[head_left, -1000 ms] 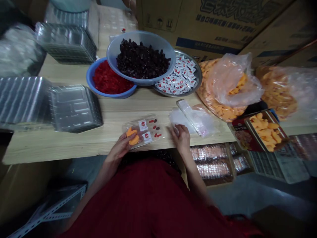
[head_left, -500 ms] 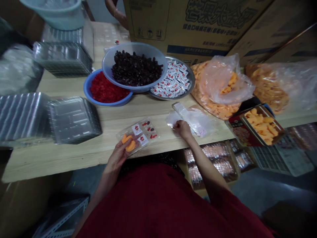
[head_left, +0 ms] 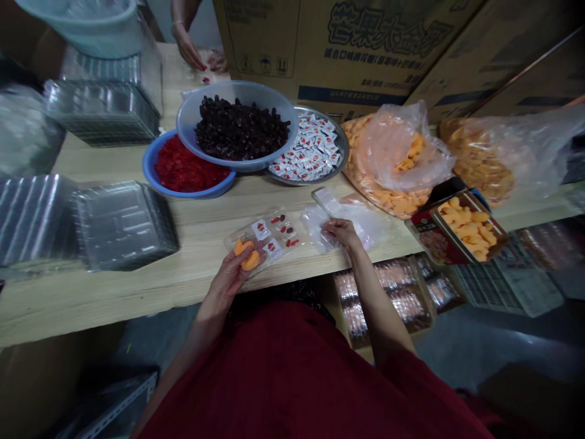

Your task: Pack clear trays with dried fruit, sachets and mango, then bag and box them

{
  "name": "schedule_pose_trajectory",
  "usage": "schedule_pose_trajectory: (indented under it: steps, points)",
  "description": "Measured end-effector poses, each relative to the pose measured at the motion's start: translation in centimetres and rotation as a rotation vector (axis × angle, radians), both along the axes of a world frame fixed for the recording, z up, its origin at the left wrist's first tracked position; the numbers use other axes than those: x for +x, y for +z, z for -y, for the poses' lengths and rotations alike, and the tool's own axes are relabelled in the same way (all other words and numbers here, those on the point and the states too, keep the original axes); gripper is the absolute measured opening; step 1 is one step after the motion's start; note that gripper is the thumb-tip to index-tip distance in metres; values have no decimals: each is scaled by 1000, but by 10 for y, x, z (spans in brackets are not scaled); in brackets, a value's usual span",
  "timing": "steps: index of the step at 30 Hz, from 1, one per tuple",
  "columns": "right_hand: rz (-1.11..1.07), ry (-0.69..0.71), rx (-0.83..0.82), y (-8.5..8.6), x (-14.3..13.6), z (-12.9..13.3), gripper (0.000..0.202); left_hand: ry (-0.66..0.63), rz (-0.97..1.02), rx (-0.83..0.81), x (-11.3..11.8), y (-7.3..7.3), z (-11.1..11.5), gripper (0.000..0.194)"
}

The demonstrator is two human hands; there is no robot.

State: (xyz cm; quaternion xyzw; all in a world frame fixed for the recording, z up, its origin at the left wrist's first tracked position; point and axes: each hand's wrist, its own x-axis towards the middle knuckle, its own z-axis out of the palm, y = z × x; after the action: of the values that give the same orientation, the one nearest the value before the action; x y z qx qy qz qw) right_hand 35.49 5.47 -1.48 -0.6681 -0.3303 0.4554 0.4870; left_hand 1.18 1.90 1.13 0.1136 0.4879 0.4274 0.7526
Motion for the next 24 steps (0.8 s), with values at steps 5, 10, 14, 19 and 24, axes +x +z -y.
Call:
schedule_pose_trajectory:
  steps: [5, 10, 14, 19, 24]
  points:
    - [113, -102, 28, -1, 2, -5, 40, 17, 0, 42, 8, 9, -2, 29]
    - [196, -58, 63, -8, -32, 8, 26, 27, 2, 197, 36, 14, -2, 38]
    - [194, -15, 68, -11, -43, 12, 22, 35, -5, 236, 61, 3, -1, 47]
    - [170, 63, 66, -6, -32, 8, 22, 56, -61, 239, 68, -17, 0, 53]
    - [248, 33, 104, 0, -39, 5, 14, 121, -169, 271, 74, -21, 3, 53]
